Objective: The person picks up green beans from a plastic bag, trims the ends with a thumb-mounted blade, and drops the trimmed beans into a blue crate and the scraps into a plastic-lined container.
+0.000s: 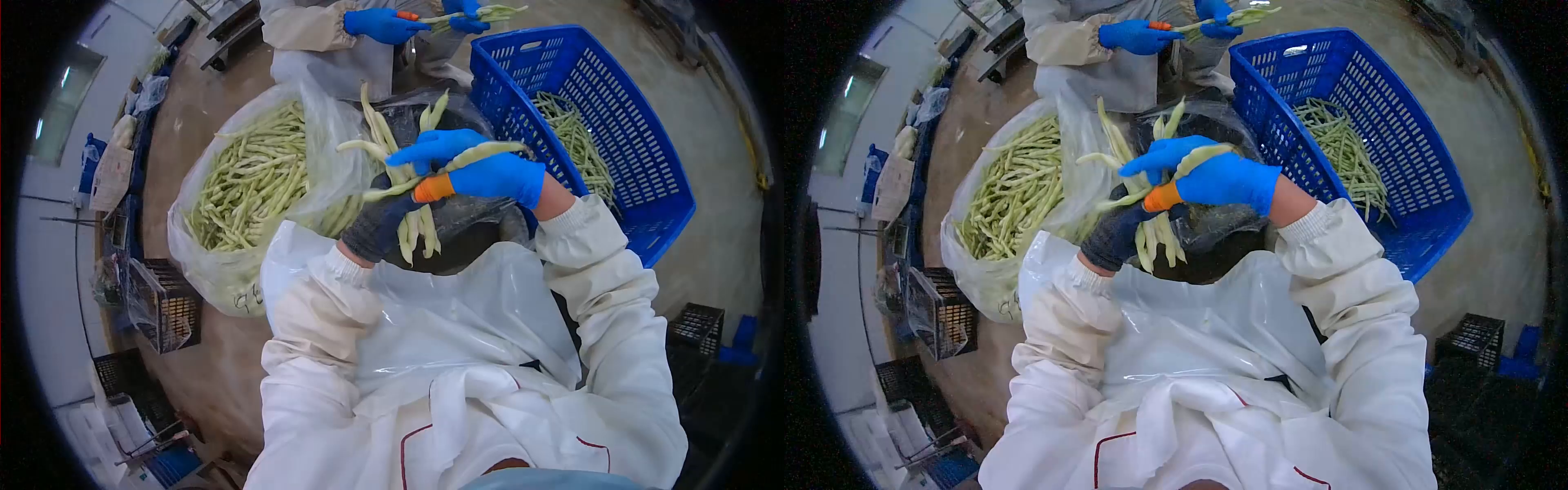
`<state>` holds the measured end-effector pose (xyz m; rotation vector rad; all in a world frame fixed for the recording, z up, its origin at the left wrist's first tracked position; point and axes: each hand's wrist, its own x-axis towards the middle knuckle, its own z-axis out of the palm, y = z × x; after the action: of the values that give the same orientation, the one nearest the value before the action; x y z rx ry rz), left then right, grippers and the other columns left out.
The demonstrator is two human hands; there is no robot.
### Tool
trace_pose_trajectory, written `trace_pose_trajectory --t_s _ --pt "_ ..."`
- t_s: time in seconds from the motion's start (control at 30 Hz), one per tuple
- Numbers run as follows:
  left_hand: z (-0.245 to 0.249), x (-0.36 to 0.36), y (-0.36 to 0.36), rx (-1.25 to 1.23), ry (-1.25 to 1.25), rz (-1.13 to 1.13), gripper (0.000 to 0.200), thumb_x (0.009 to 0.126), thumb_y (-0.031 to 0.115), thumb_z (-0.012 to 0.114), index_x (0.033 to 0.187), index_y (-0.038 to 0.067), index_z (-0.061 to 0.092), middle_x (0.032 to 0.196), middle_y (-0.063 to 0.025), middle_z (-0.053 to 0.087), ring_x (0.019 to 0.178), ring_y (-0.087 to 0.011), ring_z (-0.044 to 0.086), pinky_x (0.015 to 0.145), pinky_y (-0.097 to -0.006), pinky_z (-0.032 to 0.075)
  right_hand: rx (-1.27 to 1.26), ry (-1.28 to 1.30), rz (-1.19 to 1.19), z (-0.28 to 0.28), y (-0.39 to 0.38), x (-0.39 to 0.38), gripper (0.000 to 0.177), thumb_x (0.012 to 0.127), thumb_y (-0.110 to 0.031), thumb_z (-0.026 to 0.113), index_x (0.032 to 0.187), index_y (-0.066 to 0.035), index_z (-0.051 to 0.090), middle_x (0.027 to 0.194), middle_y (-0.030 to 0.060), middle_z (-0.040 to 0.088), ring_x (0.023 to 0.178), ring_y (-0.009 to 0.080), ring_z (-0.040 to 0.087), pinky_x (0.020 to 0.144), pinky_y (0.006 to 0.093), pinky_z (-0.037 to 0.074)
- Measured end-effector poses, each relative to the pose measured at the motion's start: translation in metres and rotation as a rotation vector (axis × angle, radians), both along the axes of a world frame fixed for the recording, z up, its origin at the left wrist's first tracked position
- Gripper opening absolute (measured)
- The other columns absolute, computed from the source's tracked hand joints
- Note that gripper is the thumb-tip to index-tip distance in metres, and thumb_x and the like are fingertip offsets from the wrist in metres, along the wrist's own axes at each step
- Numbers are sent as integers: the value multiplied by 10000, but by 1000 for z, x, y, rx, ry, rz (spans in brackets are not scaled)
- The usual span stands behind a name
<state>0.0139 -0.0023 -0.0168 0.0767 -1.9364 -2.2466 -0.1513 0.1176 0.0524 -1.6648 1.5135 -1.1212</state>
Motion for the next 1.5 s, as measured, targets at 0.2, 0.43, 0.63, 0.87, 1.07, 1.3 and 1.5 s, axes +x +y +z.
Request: trace_pose_trajectory --t_s 0.2,0.43,0.63,0.87,1.07,1.3,1.5 --pt "12 1 -1 -253 29 5 306 885 153 608 1136 -17 573 1045 -104 623 967 -188 606 847 -313 499 56 -21 89 1 6 -7 183 803 -146 696 967 -67 684 872 56 649 794 161 592 720 291 476" --pt "25 -8 19 540 -157 62 435 887 148 588 1275 -3 463 1085 -137 609 979 -231 621 859 -364 515 9 -174 -107 12 17 -20 170 803 -147 680 935 -42 661 770 -7 611 677 81 527 616 242 439" --pt "30 -8 21 767 -125 14 449 920 216 554 1297 -3 446 1105 -171 589 1029 -273 596 895 -429 506 161 -511 -39 23 21 -31 181 792 -223 683 890 -72 668 749 -24 596 642 44 493 559 214 380" --pt "-1 1 -3 -387 126 188 301 932 108 495 1213 4 529 1097 -134 605 1027 -223 599 911 -359 489 360 -359 -78 28 19 -20 203 798 -212 644 909 -44 669 838 -14 630 765 71 552 640 208 407" --pt "14 -7 -21 37 6 298 313 904 121 533 1176 -22 594 1083 -152 642 997 -209 619 899 -326 476 207 -490 -150 4 20 -33 244 814 -221 607 966 -40 668 922 25 652 862 92 584 675 207 430" --pt "20 -5 -21 94 -54 424 276 866 119 612 1103 -22 633 976 -85 656 847 -134 626 748 -268 512 285 -377 -301 10 16 -37 226 814 -193 594 963 -41 666 926 38 653 798 84 571 617 223 431" --pt "14 -11 -13 425 -70 239 370 894 125 535 1217 -55 534 1166 -153 605 1077 -256 587 944 -354 457 378 -282 -198 -41 3 -26 320 758 -70 506 1037 10 639 939 69 641 805 122 568 734 275 477"
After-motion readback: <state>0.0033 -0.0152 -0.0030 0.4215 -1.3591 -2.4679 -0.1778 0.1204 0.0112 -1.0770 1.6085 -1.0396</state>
